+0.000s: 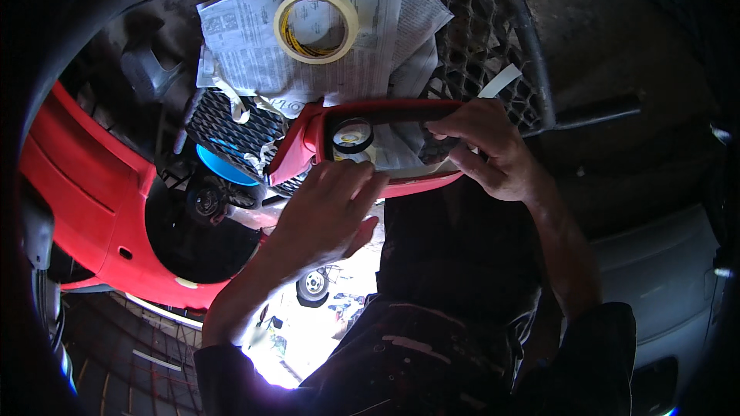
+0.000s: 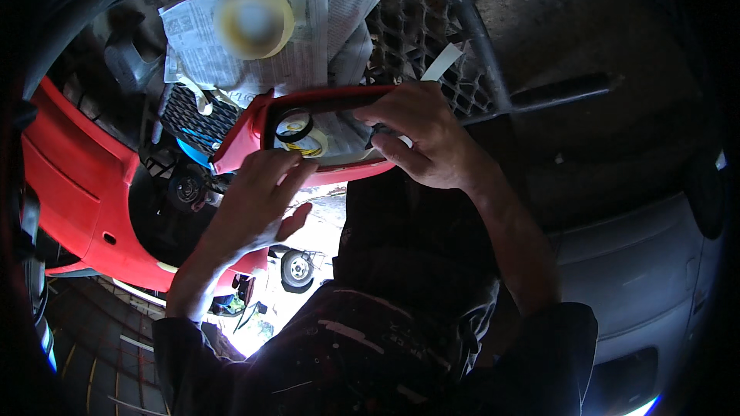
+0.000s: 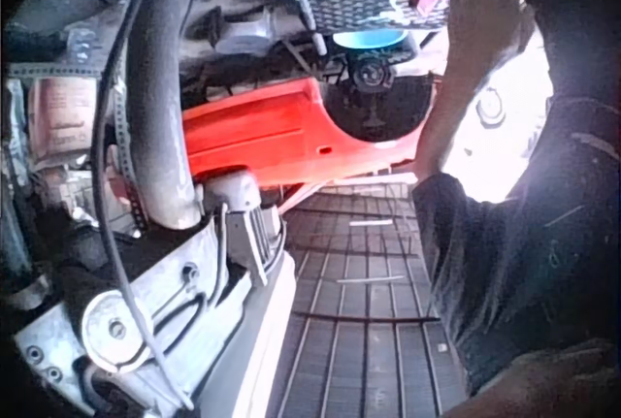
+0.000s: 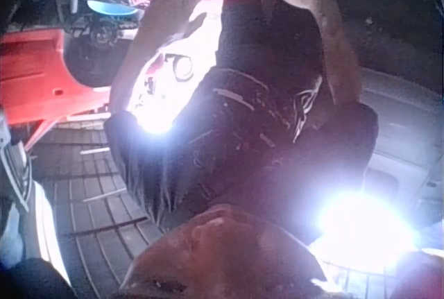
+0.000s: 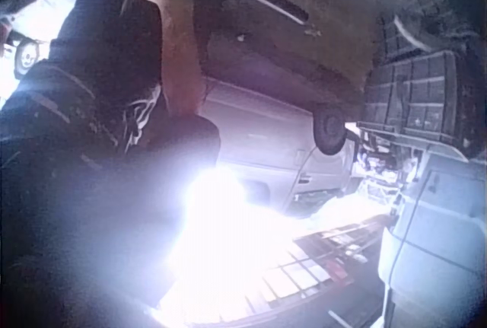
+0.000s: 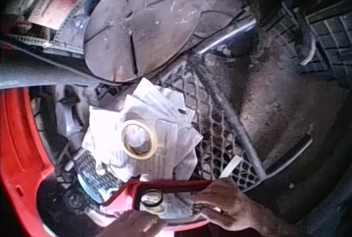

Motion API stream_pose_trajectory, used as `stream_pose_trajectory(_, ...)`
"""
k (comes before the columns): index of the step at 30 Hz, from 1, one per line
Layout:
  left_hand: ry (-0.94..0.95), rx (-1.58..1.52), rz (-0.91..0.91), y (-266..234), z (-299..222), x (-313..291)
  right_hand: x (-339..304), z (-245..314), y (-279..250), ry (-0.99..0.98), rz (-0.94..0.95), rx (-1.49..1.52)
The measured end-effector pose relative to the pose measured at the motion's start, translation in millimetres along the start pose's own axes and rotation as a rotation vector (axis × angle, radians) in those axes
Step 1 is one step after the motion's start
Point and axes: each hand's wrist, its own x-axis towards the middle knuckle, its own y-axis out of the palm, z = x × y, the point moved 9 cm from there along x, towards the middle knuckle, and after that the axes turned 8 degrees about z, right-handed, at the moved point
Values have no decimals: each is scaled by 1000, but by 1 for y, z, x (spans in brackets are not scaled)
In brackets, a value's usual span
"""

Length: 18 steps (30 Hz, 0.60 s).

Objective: The person cleans a red car side mirror with a cloth, then applies masking tape around the mirror's glass edge. The person wipes the mirror surface and carefully places tape strips along the perimeter.

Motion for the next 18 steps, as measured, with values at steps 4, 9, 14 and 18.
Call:
stream_pose_trajectory(4,-64,58,-2,-5,13,-9,-5,-5,0,2,70,7)
stream_pose_trajectory(9,-54,-38,-85,-16,17,-6,-3,-6,0,5,128,14)
stream_pose_trajectory(14,-76,-192,173,-10,41,35,0,-7,4,16,151,5)
stream_pose_trajectory(18,-78,-326,374,-3,44,62,-2,-7,4,0,161,30)
